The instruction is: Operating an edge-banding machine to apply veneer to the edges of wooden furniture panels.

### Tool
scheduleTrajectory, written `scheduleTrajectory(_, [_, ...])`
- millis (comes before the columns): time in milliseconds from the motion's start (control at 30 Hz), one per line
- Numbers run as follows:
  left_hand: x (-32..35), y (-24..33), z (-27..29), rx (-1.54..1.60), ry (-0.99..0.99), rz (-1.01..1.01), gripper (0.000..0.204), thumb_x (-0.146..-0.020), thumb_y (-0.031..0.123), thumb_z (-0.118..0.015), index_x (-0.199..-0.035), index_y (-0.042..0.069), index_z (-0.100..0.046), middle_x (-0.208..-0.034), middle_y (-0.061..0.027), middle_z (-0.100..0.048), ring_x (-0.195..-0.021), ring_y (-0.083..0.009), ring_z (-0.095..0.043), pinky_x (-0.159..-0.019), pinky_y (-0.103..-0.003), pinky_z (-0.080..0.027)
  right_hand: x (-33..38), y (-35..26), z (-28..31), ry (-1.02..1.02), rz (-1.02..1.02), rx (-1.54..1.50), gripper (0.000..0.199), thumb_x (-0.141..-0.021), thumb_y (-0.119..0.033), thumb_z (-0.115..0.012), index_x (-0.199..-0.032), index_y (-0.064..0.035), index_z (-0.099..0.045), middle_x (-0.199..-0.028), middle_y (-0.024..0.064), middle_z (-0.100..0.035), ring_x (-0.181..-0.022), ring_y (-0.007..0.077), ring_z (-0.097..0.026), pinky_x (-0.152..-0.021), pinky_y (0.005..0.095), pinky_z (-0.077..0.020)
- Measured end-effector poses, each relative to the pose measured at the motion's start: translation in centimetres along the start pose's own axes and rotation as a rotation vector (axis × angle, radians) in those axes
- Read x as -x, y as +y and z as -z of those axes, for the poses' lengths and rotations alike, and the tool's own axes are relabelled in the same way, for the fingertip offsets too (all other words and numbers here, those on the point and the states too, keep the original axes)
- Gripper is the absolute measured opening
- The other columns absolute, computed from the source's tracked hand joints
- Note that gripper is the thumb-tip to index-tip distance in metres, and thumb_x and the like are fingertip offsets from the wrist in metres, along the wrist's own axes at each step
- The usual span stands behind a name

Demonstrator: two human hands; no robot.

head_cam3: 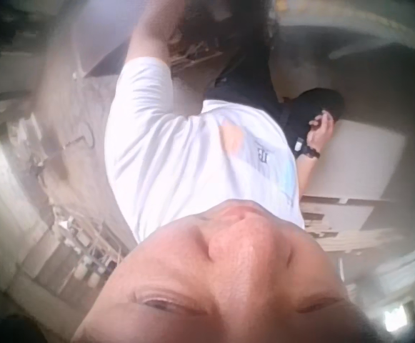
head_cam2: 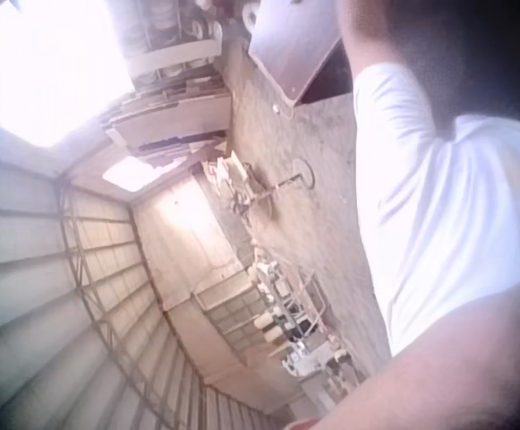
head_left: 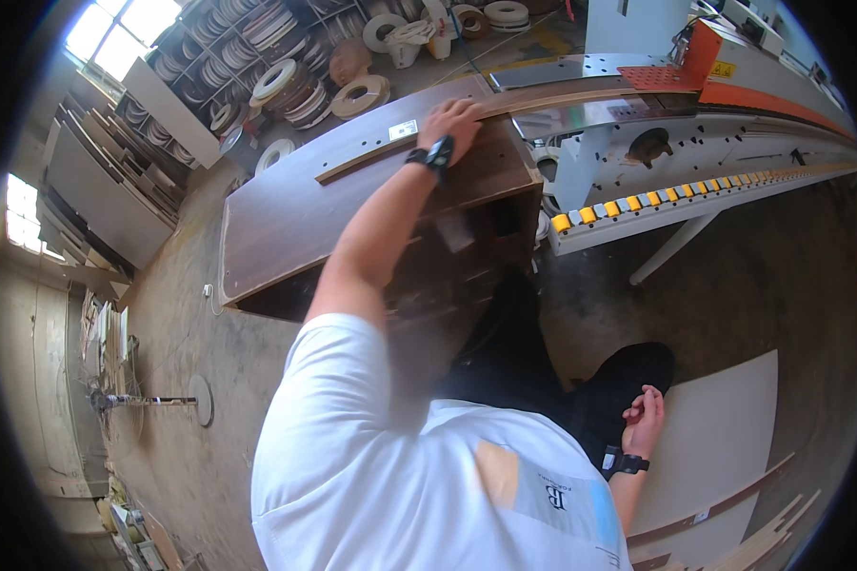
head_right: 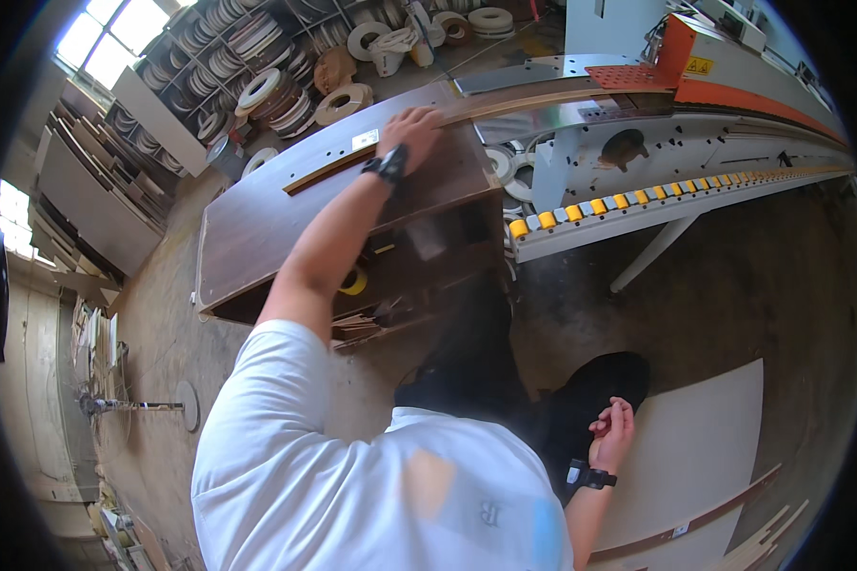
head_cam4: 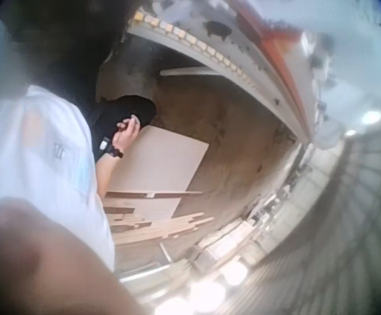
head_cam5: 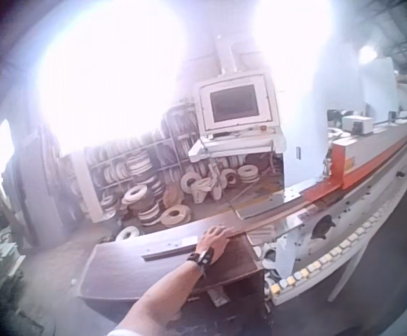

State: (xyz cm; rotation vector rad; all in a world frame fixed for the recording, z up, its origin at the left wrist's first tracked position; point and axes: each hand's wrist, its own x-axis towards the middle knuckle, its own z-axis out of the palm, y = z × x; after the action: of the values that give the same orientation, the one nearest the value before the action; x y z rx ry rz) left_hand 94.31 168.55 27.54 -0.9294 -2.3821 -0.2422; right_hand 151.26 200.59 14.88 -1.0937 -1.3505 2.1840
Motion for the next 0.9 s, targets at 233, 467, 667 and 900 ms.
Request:
scheduleTrajectory(233, [10.0,-9.4,7.5,-0.192,-0.003,0.170,0.035,-0.097,0.032,-0.068,-0.125,0.012,-0.069,-0.127,-0.0082,-0.070,-0.122,-0.0315,-0.062,-0.104,-0.045,-0.050,-0.5,-0.7,-1.1,-0.085,-0.038,-0.037,0.014,-0.110,-0.021,-0.058,-0.113,-0.0110,-0.067,-0.079,-0.0012,-0.060,-0.063,0.0064,-0.054,-0.059,0.0247,-0.0513])
scheduleTrajectory(467, [10.9,-10.4,8.5,-0.217,-0.031,0.208,0.022,-0.097,0.031,-0.068,-0.109,0.014,-0.073,-0.111,-0.0050,-0.071,-0.109,-0.0291,-0.066,-0.092,-0.041,-0.054,-1.3,-0.6,-1.0,-0.138,-0.083,-0.040,0.014,-0.109,-0.021,-0.059,-0.114,-0.0105,-0.067,-0.080,-0.0004,-0.063,-0.064,0.0067,-0.057,-0.061,0.0257,-0.0541])
scheduleTrajectory(667, [6.2,-7.1,7.4,-0.173,-0.095,0.221,0.017,-0.097,0.029,-0.067,-0.098,0.015,-0.078,-0.100,-0.0055,-0.072,-0.098,-0.0289,-0.069,-0.085,-0.040,-0.056,-2.1,-0.6,-1.3,-0.157,-0.117,-0.066,0.014,-0.109,-0.020,-0.059,-0.114,-0.0099,-0.067,-0.080,0.0003,-0.063,-0.064,0.0067,-0.057,-0.061,0.0260,-0.0541])
scheduleTrajectory(900, [1.9,-2.8,4.1,-0.099,-0.055,0.211,0.019,-0.097,0.031,-0.068,-0.098,0.016,-0.079,-0.100,-0.0063,-0.072,-0.098,-0.0310,-0.068,-0.086,-0.043,-0.056,-2.0,-1.3,-1.4,-0.139,-0.111,-0.073,0.014,-0.109,-0.019,-0.058,-0.115,-0.0096,-0.066,-0.081,0.0009,-0.062,-0.064,0.0075,-0.056,-0.060,0.0269,-0.0518])
